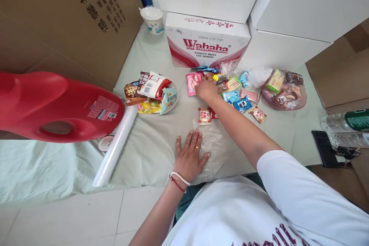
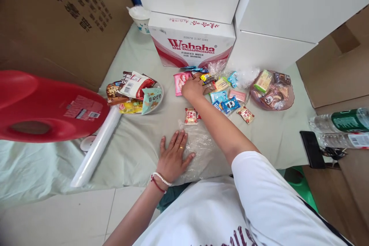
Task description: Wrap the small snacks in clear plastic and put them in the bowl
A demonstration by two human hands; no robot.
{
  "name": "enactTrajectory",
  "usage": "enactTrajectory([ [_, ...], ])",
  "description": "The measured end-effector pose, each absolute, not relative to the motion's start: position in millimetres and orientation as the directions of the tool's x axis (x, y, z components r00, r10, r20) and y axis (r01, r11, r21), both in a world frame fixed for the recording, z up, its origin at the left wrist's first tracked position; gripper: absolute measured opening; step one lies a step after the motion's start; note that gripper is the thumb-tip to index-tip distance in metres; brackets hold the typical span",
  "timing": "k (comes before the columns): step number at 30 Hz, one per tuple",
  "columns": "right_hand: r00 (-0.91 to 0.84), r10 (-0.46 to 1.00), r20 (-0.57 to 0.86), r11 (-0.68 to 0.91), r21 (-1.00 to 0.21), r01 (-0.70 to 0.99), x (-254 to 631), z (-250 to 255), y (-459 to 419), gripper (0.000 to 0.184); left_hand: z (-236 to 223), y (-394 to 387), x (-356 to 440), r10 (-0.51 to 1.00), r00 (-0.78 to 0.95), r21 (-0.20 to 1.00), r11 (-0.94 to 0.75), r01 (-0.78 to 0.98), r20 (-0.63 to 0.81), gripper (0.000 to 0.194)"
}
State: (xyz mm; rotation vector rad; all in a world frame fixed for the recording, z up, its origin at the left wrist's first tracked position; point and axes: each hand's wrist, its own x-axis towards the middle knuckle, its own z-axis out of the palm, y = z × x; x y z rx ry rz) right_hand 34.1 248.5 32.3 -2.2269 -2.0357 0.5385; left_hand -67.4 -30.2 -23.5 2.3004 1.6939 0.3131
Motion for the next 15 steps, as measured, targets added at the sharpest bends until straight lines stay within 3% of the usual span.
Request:
enactTrajectory([
  [5, 0.116, 0.957, -0.266, -0.200, -0.313, 0.929, 26, 32, 255, 0.071, -23, -31, -68, 0.955, 0.294, 0.330, -0.286, 0.900, 0.025, 0.074],
  [8, 0.051, 0.946, -0.320, -0.178, -0.381, 0.907, 26, 33, 260, 0.065, -22, -30, -67, 0.955, 0.294, 0.329, -0.284, 0.901, 0.019, 0.074],
  [11, -0.067, 0.949, -0.308, -0.086, -0.459, 0.884, 29, 36, 259, 0.043, -21, -30, -67, 0.955, 0.296, 0.327, -0.282, 0.902, 0.008, 0.074],
  [15, -0.258, 0.957, -0.133, 0.166, -0.479, 0.862, 58, 52, 242, 0.033, -20, -30, -67, 0.952, 0.305, 0.342, -0.287, 0.895, 0.002, 0.073],
])
